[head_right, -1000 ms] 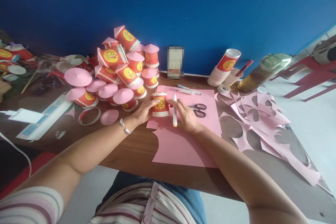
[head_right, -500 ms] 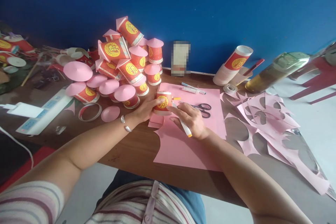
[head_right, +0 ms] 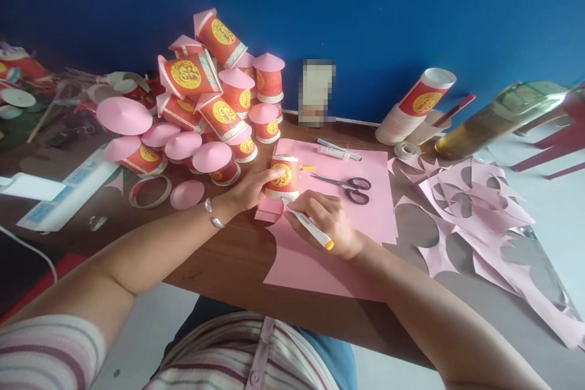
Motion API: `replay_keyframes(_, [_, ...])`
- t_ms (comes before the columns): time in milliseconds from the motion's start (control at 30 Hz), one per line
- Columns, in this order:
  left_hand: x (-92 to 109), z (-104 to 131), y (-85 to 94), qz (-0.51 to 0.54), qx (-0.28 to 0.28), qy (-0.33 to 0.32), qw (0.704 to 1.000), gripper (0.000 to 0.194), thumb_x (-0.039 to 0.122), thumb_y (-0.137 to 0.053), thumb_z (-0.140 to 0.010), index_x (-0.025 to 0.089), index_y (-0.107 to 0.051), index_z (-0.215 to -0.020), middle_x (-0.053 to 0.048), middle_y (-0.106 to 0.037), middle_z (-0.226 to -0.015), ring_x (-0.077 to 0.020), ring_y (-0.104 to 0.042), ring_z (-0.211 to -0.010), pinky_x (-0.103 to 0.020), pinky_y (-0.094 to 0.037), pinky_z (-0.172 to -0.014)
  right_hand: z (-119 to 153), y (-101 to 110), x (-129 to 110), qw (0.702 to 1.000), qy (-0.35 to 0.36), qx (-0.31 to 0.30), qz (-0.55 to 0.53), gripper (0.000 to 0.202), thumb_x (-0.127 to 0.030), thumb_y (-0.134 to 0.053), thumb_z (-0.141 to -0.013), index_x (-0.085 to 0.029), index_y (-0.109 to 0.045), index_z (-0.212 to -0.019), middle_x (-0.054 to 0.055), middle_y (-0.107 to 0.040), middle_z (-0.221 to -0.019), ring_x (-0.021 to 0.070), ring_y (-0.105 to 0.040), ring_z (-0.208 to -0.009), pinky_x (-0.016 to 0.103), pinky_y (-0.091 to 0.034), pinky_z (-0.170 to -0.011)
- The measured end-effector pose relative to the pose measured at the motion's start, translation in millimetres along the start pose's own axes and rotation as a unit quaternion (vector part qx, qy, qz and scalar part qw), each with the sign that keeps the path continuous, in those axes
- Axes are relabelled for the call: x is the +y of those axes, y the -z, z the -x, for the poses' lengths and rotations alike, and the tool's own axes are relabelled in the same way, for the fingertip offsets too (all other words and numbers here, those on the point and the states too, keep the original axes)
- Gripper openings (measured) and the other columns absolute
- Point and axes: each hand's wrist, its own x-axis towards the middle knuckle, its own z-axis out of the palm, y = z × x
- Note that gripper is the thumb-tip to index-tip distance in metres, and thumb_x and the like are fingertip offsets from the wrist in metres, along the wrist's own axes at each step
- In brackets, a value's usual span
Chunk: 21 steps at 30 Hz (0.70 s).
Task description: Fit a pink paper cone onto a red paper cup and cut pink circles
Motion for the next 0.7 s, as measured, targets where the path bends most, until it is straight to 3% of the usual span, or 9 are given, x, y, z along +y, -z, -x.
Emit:
replay_keyframes(367, [-8, -1, 3.8, 0.008, 0.012, 0.003, 1.0, 0.046, 0.044, -0.075, -0.087, 0.016, -0.067, -0.122, -0.014, -0.074, -0.122, -0.0334, -0.068, -0.114, -0.039, -0.058, -0.085, -1, -1, 1, 1.0, 0.005, -0.019, -0.018, 0.007, -0.015, -0.065, -0.097, -0.021, -0.061, -0.098, 0.001, -0.069, -0.075, 0.0136, -0.066, -0.061, 0.025, -0.05, -0.054])
replay_keyframes(700, [-9, -1, 4.1, 0.012, 0.023, 0.018, 0.999, 0.042, 0.042, -0.077, -0.085, 0.016, -0.067, -0.118, -0.014, -0.073, -0.122, -0.0346, -0.068, -0.114, -0.046, -0.059, -0.089, -1, -1, 1, 0.999, -0.012, -0.031, -0.012, 0.01, -0.012, -0.063, -0.096, -0.022, -0.059, -0.093, -0.001, -0.067, -0.071, 0.0118, -0.062, -0.057, 0.024, -0.046, -0.052])
